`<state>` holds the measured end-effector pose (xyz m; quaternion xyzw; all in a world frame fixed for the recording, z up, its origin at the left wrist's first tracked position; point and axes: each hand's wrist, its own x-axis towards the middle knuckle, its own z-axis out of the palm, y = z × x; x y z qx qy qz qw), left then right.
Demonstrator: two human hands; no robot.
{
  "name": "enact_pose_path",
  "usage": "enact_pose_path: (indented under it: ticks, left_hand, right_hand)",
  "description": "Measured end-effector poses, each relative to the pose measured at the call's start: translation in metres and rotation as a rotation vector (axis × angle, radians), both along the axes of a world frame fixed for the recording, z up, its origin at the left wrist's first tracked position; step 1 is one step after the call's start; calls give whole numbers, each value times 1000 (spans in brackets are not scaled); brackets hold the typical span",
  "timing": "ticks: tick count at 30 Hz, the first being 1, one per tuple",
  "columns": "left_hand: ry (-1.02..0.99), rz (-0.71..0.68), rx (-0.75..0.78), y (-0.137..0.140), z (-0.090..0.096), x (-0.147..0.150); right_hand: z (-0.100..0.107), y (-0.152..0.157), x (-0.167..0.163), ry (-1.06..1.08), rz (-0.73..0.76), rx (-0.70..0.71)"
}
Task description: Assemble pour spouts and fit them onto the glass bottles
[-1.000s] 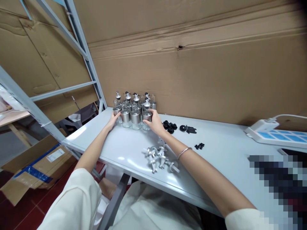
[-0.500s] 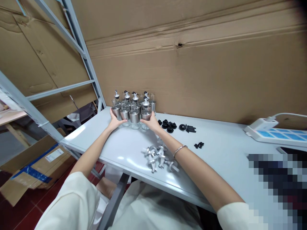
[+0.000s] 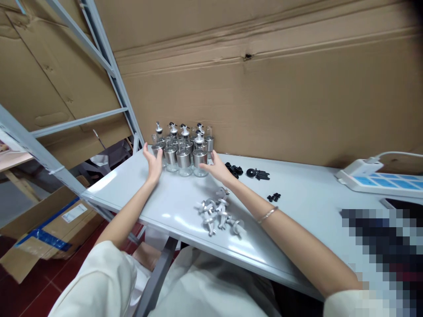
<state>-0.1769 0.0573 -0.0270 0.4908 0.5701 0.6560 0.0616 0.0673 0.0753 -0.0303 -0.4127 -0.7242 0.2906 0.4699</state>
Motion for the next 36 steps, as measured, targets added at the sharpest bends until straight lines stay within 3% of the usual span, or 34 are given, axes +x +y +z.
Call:
enact_pose_path:
  ticks: [2,4,6,7,10,12,15,19,25,31,36]
  left_hand:
    - [172,-9,95,-19,9,21]
    - [317,-106,155,-37,18,45]
    - [394,-403,116,-51,28,70]
    - [398,-593,55,-56,34,83]
    - [438,-961,-160,-61,49,121]
    - [470,-1173,-280,-61,56,144]
    - [557,-1339,-329,-60,59,172]
    - [587,-1405,-340,-55,50,194]
    - [367,-1470,-450,-51,33,196]
    - [494,-1265,-447,-51,22,183]
    - [630,-1202,-452,-53,16,180]
  right_hand:
    - [5,-14,15,-30,85,-97]
    - [12,-32,30,-63,150,-146]
    - [21,-50,44,-93,260,-130]
    - [27,-59,50,-129,302,-108]
    - [41,-84,65,-204,337,-5]
    - [46,-96,74,-263,302,94]
    - [43,-107,89,-301,253,166]
    - [34,-106,106,-328,251,176]
    - [28,-104,114,-501,175,158]
    - [28,-105,115,-861,144,76]
    - [25,-101,117,-901,166,46]
